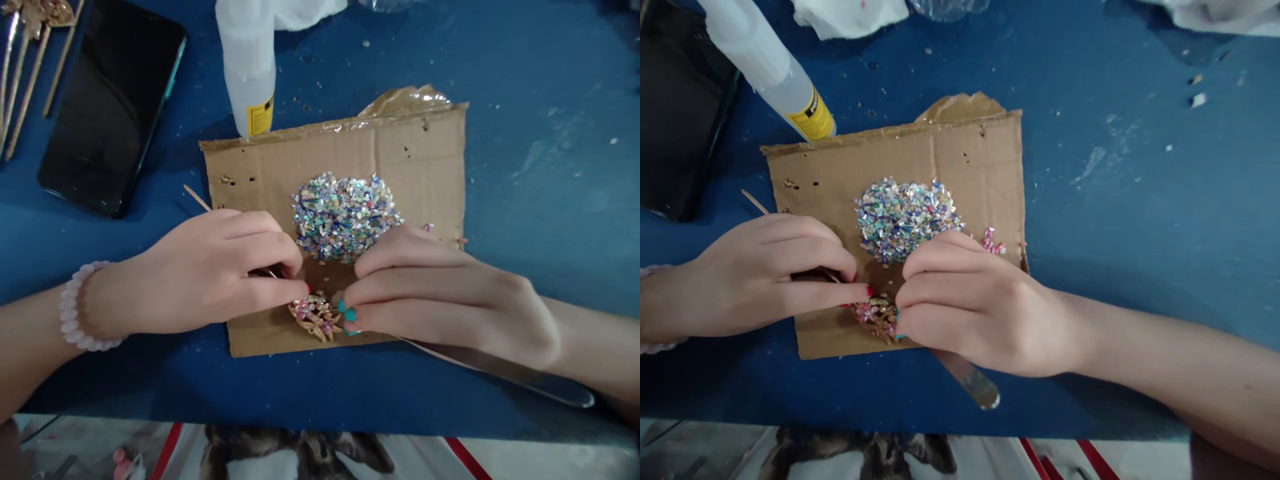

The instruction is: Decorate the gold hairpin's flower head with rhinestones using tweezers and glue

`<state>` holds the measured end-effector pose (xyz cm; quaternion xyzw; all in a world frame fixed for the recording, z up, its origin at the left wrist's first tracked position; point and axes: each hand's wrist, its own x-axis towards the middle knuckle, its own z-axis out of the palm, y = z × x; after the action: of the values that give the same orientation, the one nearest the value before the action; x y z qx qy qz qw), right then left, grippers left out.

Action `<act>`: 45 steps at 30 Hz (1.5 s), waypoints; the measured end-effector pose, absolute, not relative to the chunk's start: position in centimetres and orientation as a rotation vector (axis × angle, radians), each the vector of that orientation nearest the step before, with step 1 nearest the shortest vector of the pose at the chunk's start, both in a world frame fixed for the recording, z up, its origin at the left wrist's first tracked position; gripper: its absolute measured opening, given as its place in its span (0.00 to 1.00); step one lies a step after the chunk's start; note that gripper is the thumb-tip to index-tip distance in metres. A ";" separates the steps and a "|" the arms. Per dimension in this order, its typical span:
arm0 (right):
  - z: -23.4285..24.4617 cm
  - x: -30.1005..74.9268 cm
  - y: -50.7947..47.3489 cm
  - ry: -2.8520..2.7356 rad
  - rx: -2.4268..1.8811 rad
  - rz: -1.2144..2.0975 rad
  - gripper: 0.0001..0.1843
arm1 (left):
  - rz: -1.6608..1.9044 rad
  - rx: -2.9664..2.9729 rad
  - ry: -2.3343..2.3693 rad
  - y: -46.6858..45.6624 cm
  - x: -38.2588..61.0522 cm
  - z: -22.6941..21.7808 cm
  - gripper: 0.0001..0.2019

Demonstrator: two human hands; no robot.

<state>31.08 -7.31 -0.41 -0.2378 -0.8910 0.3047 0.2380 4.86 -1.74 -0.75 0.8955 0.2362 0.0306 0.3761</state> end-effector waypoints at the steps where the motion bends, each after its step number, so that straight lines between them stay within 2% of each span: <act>1: -0.5 31.1 -7.4 -2.447 -0.654 0.835 0.09 | 0.085 2.294 0.593 -1.7 4.9 -0.7 0.14; 13: -0.5 31.4 -7.6 -2.439 -0.682 0.819 0.08 | 0.112 2.254 0.606 -1.7 4.9 -0.6 0.13; 18: -1.1 31.3 -8.2 -2.373 -0.722 0.789 0.13 | 0.091 2.205 0.651 -1.7 5.0 -0.7 0.12; 24: -1.1 31.2 -8.2 -2.384 -0.729 0.793 0.09 | 0.055 2.245 0.654 -1.7 5.2 -0.4 0.11; 34: -1.0 31.1 -7.9 -2.427 -0.691 0.743 0.11 | 0.104 2.262 0.648 -1.9 5.2 -0.5 0.08; 40: -0.5 30.7 -8.5 -2.440 -0.760 0.589 0.18 | 0.109 2.309 0.638 -1.9 5.3 -0.3 0.13; 45: 0.7 30.6 -9.8 -2.553 -0.809 0.490 0.10 | 0.116 2.316 0.616 -1.9 5.5 -0.2 0.14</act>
<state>30.56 -9.76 0.73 -0.2907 -0.9171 0.1762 0.2081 5.49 -1.86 -0.17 0.8995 0.2393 0.0452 0.3628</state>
